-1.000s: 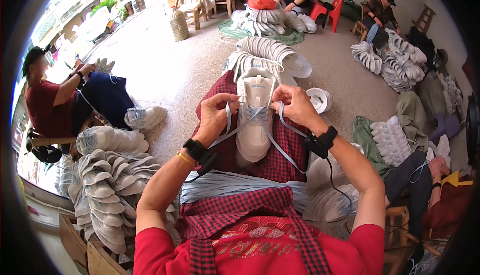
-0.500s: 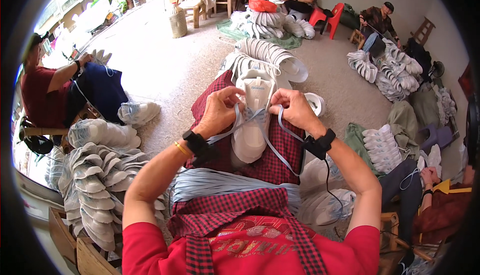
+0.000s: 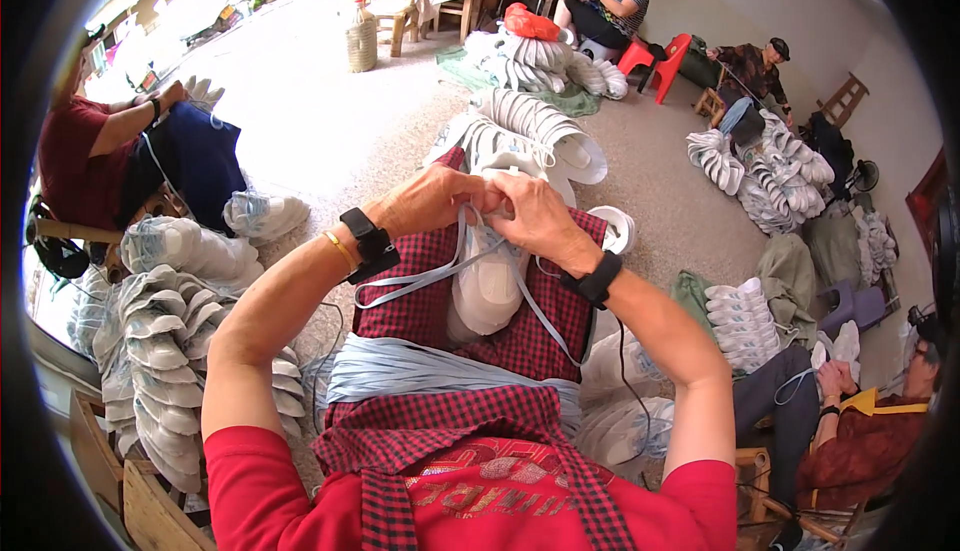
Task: The recorder is threading laces into a white shoe while sitting in a group workshop.
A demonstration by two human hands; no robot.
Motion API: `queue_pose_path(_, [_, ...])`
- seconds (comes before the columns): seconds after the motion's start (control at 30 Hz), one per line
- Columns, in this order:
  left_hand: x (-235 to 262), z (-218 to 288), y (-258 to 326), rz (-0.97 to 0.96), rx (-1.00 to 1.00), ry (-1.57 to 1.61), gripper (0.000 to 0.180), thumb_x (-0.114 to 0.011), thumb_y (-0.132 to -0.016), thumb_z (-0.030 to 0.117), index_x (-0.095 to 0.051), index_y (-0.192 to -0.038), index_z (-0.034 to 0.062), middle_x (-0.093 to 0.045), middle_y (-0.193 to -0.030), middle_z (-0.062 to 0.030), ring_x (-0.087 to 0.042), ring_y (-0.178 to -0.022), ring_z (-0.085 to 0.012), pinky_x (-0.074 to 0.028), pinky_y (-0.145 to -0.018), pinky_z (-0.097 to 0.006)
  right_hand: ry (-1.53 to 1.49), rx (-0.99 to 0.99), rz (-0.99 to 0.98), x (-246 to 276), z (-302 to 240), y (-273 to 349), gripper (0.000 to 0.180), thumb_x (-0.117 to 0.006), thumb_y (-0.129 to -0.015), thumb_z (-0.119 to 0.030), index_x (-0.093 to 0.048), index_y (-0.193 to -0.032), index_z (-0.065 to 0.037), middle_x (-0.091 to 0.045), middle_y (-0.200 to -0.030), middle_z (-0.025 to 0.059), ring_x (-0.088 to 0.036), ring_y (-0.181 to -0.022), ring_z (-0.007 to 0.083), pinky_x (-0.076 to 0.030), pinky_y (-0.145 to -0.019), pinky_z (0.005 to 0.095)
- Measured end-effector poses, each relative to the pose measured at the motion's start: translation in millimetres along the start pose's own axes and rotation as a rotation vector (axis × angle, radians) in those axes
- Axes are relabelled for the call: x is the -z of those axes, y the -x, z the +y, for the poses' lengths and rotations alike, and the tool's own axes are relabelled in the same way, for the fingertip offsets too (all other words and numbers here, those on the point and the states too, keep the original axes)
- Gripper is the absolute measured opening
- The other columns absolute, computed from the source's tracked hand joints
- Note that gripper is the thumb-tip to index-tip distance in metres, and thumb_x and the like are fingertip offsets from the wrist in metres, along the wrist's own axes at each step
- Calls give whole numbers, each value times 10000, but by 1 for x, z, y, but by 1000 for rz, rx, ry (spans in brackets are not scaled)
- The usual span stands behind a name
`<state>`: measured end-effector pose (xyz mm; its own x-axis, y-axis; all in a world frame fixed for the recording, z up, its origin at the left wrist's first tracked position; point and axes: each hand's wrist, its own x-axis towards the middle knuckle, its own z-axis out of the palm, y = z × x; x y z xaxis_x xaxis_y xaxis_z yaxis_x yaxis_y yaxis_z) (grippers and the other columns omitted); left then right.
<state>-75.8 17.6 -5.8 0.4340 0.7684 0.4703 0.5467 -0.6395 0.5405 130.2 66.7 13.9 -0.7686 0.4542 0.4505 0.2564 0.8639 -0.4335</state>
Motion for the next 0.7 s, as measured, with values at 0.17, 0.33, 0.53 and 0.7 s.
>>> queue_pose_path(0.17, [-1, -4, 2, 42, -92, -28, 283, -575, -722, -113, -690, -926, 45, -711, -827, -111, -690, -800, -302, -541, -745, -384, 115, 0, 18, -15, 9, -6, 169, -632, -769, -58, -560, -920, -36, -635, -803, 198, -633, -831, 408, -499, -737, 512])
queue_pose_path(0.33, [1, 5, 3, 4, -48, -90, 316, -570, -727, -83, -701, -982, 48, -662, -881, -129, -631, -892, -333, -505, -828, -414, 283, 129, 28, 16, 21, 8, 191, -628, -800, -55, -577, -983, -43, -629, -856, 223, -617, -828, 423, -508, -747, 505])
queue_pose_path(0.53, [-15, 31, -19, 225, -134, -153, 212, -627, -803, 31, -714, -993, -3, -632, -925, -164, -607, -939, -315, -478, -835, -422, 346, -83, -88, 104, 23, 32, 124, -644, -791, -71, -531, -797, -19, -605, -701, 91, -596, -722, 263, -471, -687, 393])
queue_pose_path(0.7, [-30, 43, -53, 54, -64, 17, 184, -655, -847, 105, -716, -959, -28, -667, -873, -162, -638, -773, -261, -501, -707, -386, 120, -250, -178, 112, -6, 27, 156, -656, -823, -108, -542, -835, -3, -631, -730, 66, -574, -666, 147, -468, -624, 334])
